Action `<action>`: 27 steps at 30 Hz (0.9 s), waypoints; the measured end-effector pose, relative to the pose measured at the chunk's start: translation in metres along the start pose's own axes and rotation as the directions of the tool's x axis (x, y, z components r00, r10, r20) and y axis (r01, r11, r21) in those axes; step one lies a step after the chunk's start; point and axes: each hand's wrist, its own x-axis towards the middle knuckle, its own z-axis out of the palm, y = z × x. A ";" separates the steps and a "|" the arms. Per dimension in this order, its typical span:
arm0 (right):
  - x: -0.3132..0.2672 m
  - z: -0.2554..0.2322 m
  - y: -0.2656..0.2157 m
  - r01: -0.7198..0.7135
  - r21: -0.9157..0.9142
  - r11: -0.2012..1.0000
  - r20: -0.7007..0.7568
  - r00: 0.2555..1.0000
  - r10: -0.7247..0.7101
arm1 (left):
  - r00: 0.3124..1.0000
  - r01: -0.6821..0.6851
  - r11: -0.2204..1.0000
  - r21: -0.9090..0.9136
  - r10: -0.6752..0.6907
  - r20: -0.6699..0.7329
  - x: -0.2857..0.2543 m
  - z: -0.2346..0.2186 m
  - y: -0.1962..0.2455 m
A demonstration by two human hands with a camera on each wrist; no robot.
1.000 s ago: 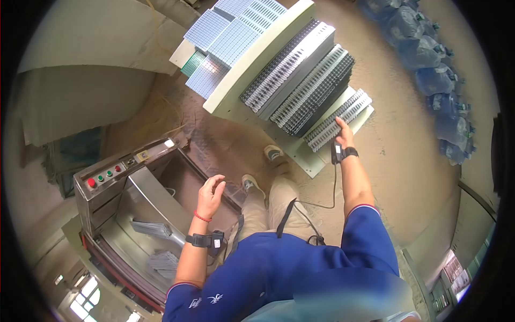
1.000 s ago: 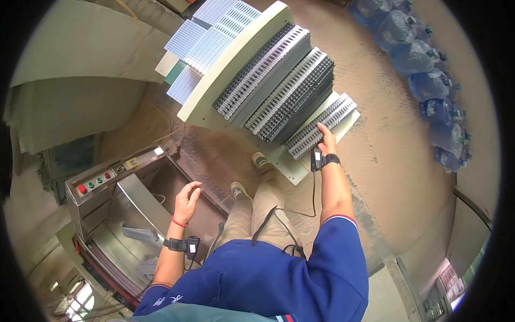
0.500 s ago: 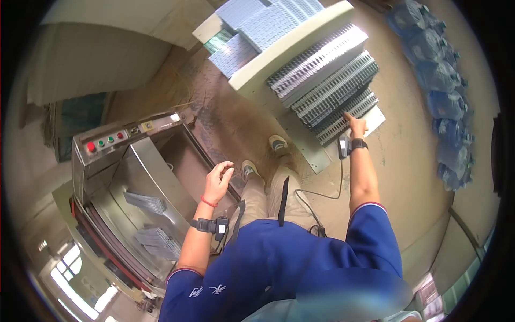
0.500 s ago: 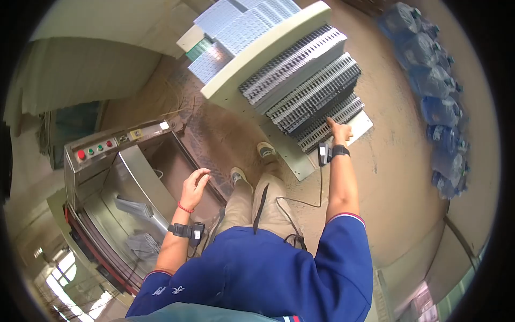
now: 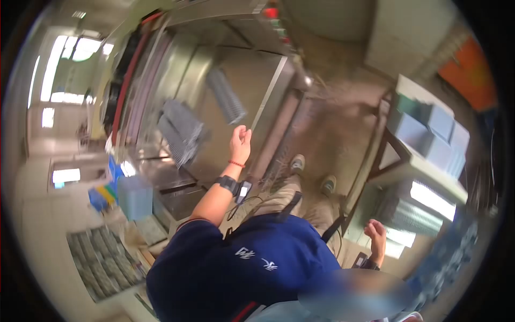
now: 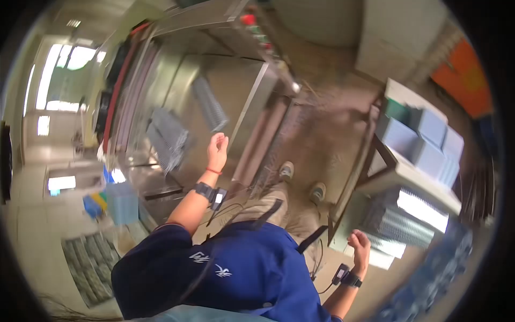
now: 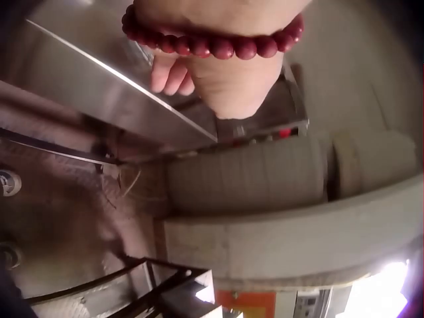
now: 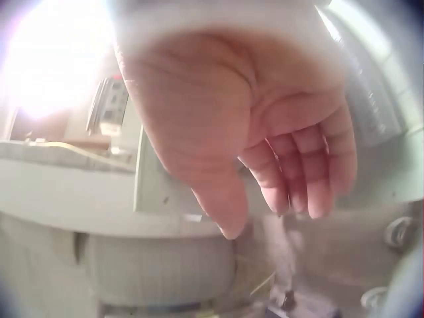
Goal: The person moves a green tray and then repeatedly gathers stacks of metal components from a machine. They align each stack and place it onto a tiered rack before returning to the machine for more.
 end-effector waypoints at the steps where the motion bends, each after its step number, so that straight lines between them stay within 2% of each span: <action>1: 0.013 0.033 -0.038 0.066 -0.162 0.985 0.113 0.992 -0.048 | 0.977 0.095 0.995 -0.034 -0.100 -0.190 0.018 -0.018 -0.031; 2: 0.024 0.050 -0.058 0.122 -0.207 0.971 0.202 0.976 -0.080 | 0.969 0.110 0.993 -0.049 -0.118 -0.218 0.025 -0.025 -0.035; 4: 0.035 0.099 -0.114 0.234 -0.312 0.921 0.303 0.943 -0.137 | 0.919 0.246 0.969 0.027 -0.224 -0.324 0.040 -0.039 -0.041; 5: 0.046 0.117 -0.132 0.280 -0.358 0.891 0.360 0.922 -0.146 | 0.904 0.264 0.965 0.011 -0.243 -0.351 0.051 -0.040 -0.052; 7: 0.068 0.163 -0.161 0.365 -0.419 0.832 0.402 0.896 -0.190 | 0.903 0.295 0.940 -0.173 -0.334 -0.271 0.078 -0.041 -0.080; 9: 0.097 0.201 -0.177 0.480 -0.514 0.711 0.472 0.850 -0.233 | 0.897 0.397 0.912 -0.100 -0.409 -0.170 0.098 -0.042 -0.094; 11: 0.118 0.250 -0.190 0.517 -0.539 0.665 0.530 0.821 -0.209 | 0.887 0.379 0.925 -0.035 -0.374 -0.273 0.118 -0.054 -0.094; 12: 0.126 0.272 -0.194 0.530 -0.559 0.638 0.543 0.815 -0.201 | 0.873 0.350 0.936 0.045 -0.308 -0.378 0.127 -0.064 -0.101; 13: 0.131 0.292 -0.198 0.540 -0.565 0.623 0.566 0.804 -0.184 | 0.855 0.373 0.927 0.035 -0.329 -0.401 0.133 -0.079 -0.109; 15: 0.138 0.323 -0.200 0.572 -0.564 0.596 0.635 0.761 -0.130 | 0.720 0.440 0.850 0.290 -0.140 -0.679 0.137 -0.121 -0.105; 17: 0.147 0.350 -0.195 0.588 -0.585 0.559 0.671 0.737 -0.073 | 0.600 0.566 0.704 0.428 0.004 -0.800 0.138 -0.164 -0.147; 19: 0.146 0.377 -0.194 0.605 -0.602 0.521 0.693 0.720 -0.037 | 0.552 0.737 0.572 0.360 -0.201 -0.809 0.129 -0.212 -0.177; 21: 0.153 0.398 -0.192 0.620 -0.619 0.483 0.701 0.713 -0.017 | 0.425 0.879 0.392 0.274 -0.378 -0.823 0.120 -0.238 -0.211; 23: 0.161 0.424 -0.193 0.636 -0.631 0.444 0.700 0.713 -0.026 | 0.385 0.913 0.360 0.192 -0.607 -0.695 0.116 -0.252 -0.234; 25: 0.180 0.452 -0.189 0.664 -0.621 0.417 0.694 0.713 -0.103 | 0.351 0.921 0.379 0.090 -0.705 -0.617 0.113 -0.251 -0.282; 26: 0.195 0.462 -0.184 0.696 -0.604 0.388 0.702 0.695 -0.155 | 0.325 0.940 0.327 0.101 -0.760 -0.562 0.116 -0.254 -0.274; 27: 0.203 0.477 -0.186 0.695 -0.621 0.363 0.691 0.704 -0.166 | 0.340 0.936 0.329 0.126 -0.749 -0.568 0.117 -0.254 -0.273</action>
